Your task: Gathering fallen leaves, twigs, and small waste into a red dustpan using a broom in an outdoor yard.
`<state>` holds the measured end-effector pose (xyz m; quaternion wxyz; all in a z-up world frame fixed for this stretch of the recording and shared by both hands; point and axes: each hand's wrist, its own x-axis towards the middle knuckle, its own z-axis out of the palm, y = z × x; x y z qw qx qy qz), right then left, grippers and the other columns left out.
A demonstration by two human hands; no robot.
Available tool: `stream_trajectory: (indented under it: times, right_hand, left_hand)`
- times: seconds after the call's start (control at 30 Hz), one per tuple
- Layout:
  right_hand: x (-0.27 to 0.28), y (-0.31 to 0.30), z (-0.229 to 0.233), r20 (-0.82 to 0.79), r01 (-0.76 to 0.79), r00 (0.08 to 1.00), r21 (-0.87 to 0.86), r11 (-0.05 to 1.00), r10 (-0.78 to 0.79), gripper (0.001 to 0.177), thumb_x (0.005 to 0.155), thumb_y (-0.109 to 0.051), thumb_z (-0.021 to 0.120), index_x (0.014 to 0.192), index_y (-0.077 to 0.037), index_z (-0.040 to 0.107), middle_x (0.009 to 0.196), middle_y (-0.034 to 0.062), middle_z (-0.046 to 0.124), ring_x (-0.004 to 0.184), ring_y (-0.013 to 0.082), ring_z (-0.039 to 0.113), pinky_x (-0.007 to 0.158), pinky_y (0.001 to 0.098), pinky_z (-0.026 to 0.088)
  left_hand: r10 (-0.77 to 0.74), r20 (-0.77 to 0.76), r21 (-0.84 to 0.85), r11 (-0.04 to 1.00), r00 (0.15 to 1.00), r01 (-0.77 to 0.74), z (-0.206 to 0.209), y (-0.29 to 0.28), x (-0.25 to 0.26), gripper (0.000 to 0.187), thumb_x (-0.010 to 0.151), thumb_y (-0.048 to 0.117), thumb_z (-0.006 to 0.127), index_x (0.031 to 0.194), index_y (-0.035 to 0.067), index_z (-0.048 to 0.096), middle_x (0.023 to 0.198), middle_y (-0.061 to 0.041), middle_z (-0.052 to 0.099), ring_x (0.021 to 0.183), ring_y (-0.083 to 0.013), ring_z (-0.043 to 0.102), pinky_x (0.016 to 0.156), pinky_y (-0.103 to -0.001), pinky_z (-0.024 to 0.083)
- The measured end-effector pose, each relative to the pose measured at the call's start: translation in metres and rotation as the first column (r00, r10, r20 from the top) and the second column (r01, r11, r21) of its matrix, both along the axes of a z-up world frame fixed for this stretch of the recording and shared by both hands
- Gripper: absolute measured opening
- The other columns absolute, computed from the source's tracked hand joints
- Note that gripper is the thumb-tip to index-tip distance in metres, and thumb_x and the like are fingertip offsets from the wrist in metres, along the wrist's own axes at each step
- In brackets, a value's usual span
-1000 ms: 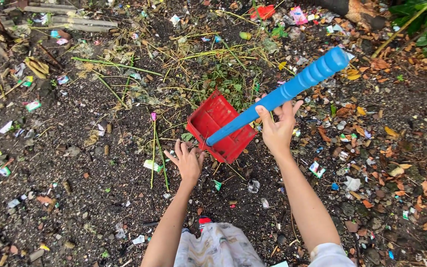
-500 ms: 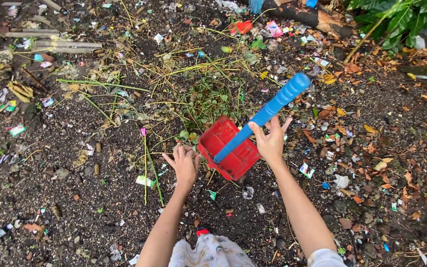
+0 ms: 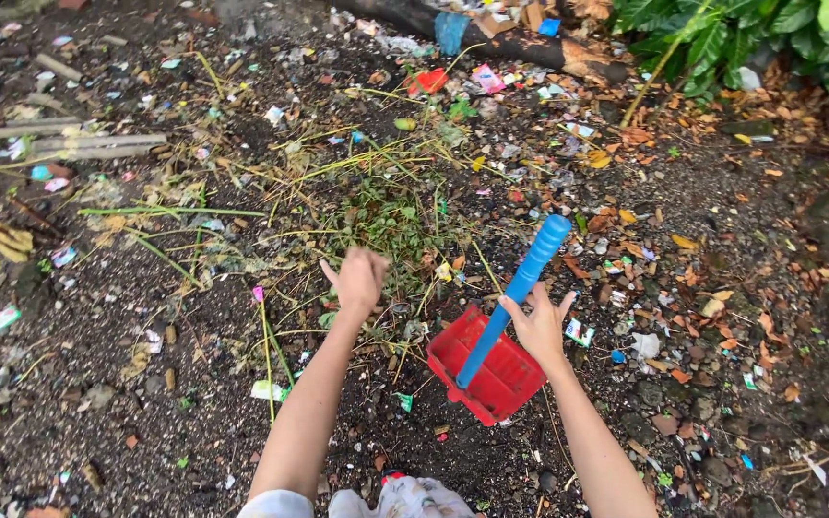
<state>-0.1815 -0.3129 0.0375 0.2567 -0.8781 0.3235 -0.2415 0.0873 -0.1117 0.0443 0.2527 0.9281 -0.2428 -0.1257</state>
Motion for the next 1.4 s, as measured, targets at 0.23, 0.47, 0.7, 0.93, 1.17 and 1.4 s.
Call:
stream_trajectory:
  times: [0.23,0.47,0.7,0.93,1.17,1.4]
  right_hand:
    - [-0.029,-0.007,0.005,0.030,0.105,0.994,0.043,0.993,-0.107,0.045,0.091,-0.043,0.072,0.113,-0.005,0.059,0.095,0.0078,0.081,0.091,0.0311,0.076,0.122,0.0654,-0.013]
    - [-0.018,0.001,0.003,0.051,0.067,0.996,0.096,0.993,-0.072,0.053,0.090,-0.040,0.072,0.128,-0.006,0.055,0.099,0.0095,0.080,0.097,0.0303,0.074,0.120,0.0663,-0.016]
    - [-0.008,0.002,-0.015,0.105,-0.028,0.994,0.140,0.990,0.013,0.057,0.091,-0.040,0.071,0.133,-0.005,0.053,0.103,0.0099,0.080,0.112,0.0305,0.072,0.120,0.0658,-0.017]
    - [-0.011,0.011,-0.034,0.005,-0.039,0.999,0.180,0.983,0.039,0.051,0.092,-0.044,0.071,0.125,-0.007,0.060,0.105,0.0117,0.079,0.112,0.0306,0.071,0.124,0.0632,-0.015]
    - [-0.032,0.023,-0.037,-0.036,-0.064,0.997,0.166,0.984,0.071,0.048,0.088,-0.049,0.072,0.117,-0.011,0.068,0.106,0.0102,0.077,0.105,0.0360,0.070,0.123,0.0633,-0.011]
    - [-0.079,0.044,-0.020,-0.294,0.158,0.952,0.242,0.957,-0.082,0.049,0.085,-0.052,0.073,0.120,-0.018,0.070,0.105,0.0080,0.079,0.101,0.0286,0.074,0.133,0.0634,-0.006]
  left_hand:
    - [0.082,0.402,-0.491,0.860,0.912,0.139,0.011,-0.015,0.000,0.066,0.103,0.031,0.060,0.162,0.018,0.031,0.167,-0.015,0.030,0.136,-0.0314,0.049,0.117,-0.075,0.001]
    - [-0.059,0.417,-0.239,0.956,0.907,0.172,-0.042,0.012,0.001,0.082,0.095,0.033,0.069,0.164,0.028,0.025,0.168,-0.013,0.024,0.151,-0.0341,0.032,0.113,-0.079,-0.001]
    - [-0.156,0.311,-0.072,0.980,0.938,0.186,-0.073,0.047,-0.015,0.062,0.086,0.025,0.073,0.145,0.024,0.051,0.154,-0.005,0.045,0.152,-0.0344,0.030,0.118,-0.076,0.000]
    - [-0.214,0.132,0.043,0.977,0.968,0.211,-0.091,0.064,-0.050,0.030,0.091,0.028,0.070,0.121,0.030,0.067,0.141,0.001,0.057,0.149,-0.0312,0.033,0.118,-0.077,0.001]
    - [-0.302,0.206,-0.093,0.941,0.931,0.326,-0.096,0.059,-0.073,0.016,0.096,0.018,0.064,0.109,0.025,0.070,0.137,0.001,0.064,0.147,-0.0326,0.040,0.117,-0.080,0.003]
    - [-0.409,0.235,-0.154,0.880,0.882,0.449,-0.089,0.052,-0.097,0.014,0.091,0.018,0.070,0.104,0.022,0.066,0.132,0.000,0.064,0.143,-0.0368,0.041,0.111,-0.082,0.007]
